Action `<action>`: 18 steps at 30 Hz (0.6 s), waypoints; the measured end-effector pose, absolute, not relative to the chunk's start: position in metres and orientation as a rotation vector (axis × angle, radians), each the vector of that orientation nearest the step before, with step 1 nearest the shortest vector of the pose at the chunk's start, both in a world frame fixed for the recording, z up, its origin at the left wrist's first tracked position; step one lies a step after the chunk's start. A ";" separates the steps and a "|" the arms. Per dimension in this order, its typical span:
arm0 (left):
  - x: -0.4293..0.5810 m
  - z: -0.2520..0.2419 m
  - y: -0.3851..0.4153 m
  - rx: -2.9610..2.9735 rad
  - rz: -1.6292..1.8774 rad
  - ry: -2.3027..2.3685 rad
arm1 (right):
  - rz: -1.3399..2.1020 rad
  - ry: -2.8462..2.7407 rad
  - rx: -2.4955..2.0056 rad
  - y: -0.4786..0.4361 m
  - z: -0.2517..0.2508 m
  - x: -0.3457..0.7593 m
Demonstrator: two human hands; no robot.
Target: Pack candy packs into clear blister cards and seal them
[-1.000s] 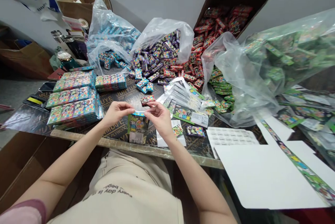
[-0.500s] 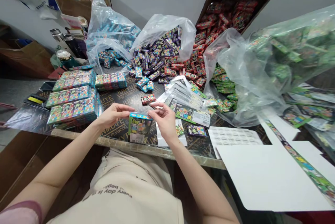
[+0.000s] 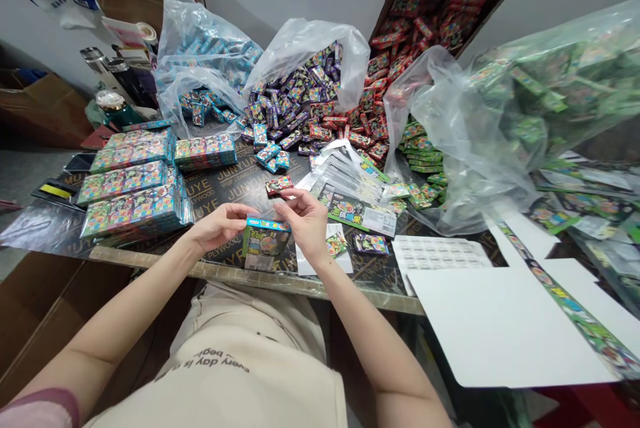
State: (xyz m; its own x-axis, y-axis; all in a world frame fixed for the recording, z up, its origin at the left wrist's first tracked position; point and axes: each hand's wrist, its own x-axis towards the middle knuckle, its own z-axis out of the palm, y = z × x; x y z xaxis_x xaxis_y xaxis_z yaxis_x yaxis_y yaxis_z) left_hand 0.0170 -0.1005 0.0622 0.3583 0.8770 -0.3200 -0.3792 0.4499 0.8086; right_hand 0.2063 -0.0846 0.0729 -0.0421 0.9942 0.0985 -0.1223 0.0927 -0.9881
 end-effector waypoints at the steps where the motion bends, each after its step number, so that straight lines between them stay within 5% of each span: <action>1: 0.018 0.064 -0.101 0.682 0.886 0.833 | 1.215 -1.197 -1.029 -0.085 0.073 0.206; 18: 0.033 0.070 -0.110 0.494 0.920 0.860 | 1.194 -1.216 -1.070 -0.081 0.074 0.194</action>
State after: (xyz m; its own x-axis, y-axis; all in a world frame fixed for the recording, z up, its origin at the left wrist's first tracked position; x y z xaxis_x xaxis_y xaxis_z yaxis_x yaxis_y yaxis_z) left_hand 0.0326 -0.1103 0.0701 0.3205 0.8459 -0.4263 -0.4818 0.5331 0.6955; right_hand 0.1943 -0.0815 0.0737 -0.0237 0.9951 0.0962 -0.0783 0.0940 -0.9925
